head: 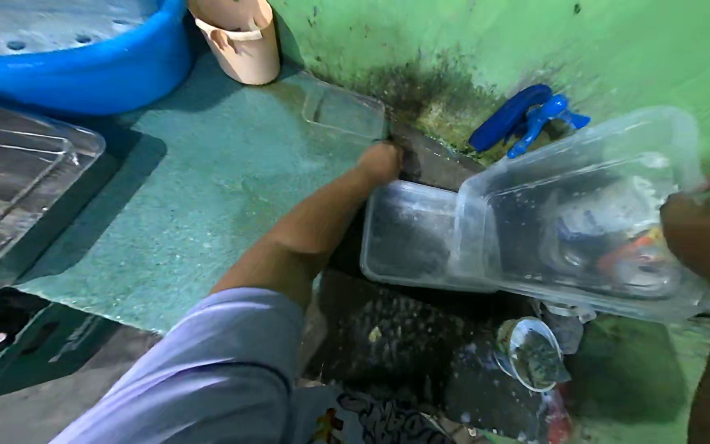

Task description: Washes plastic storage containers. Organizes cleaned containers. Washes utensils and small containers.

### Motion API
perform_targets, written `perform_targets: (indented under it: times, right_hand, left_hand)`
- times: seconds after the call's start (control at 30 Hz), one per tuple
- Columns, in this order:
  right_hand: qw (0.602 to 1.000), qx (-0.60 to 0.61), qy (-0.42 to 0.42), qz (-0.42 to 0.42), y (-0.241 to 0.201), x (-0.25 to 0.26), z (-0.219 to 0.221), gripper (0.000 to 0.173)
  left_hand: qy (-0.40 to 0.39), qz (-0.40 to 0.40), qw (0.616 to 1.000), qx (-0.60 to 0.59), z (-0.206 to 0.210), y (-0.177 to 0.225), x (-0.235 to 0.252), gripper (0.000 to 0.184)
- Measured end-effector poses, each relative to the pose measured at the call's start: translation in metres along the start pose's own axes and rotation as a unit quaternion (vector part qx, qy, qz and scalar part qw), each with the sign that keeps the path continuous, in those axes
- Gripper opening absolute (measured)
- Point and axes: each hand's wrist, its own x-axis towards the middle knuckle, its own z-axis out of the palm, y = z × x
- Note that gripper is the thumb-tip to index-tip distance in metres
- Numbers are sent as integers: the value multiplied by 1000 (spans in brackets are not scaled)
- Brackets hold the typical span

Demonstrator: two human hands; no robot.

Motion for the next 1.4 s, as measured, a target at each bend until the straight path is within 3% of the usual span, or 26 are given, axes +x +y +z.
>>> perform_targets:
  times: [0.1,0.23,0.33,0.43,0.6,0.73,0.9,1.03,1.13,1.23,1.33,1.4]
  right_hand:
    - [999,20,-39,27,-10,-19,-6,37]
    - [999,38,-22,-1,15,-39,5,39]
    - [1000,23,-11,12,29,-51,5,39]
    - [999,10,11,36,42,-60,9,41]
    - [996,23,6,89,49,-71,26,44]
    - [991,75,-20,112,50,-77,36,45]
    - [986,144,-19,77,55,-82,50,41]
    - [978,163,-57,116,47,-80,54,42]
    - [972,163,-88,148,43,-71,67,45]
    - [965,180,-109,155,34,-65,80,46]
    - [950,232,-110,177,25,-64,94,43]
    - [934,277,-113,198,18,-63,103,43]
  left_hand:
    - [-93,-47,994,-26,30,14,40,28]
    - [-127,-113,985,-12,62,17,70,35]
    - [-157,-142,977,24,54,30,67,42]
    - [-162,-164,973,-19,30,44,42,41]
    - [-191,-130,973,17,32,40,52,39]
    - [-125,-99,985,62,47,27,72,35]
    - [-36,-42,996,69,-27,27,39,34]
    - [41,-57,993,90,-103,-9,20,28]
    - [84,-97,987,101,-131,-48,11,31]
    - [105,-101,986,81,-126,-66,1,60]
    - [70,-12,997,4,-95,-46,-21,55]
    - [-9,-18,990,-141,-64,-27,-41,53]
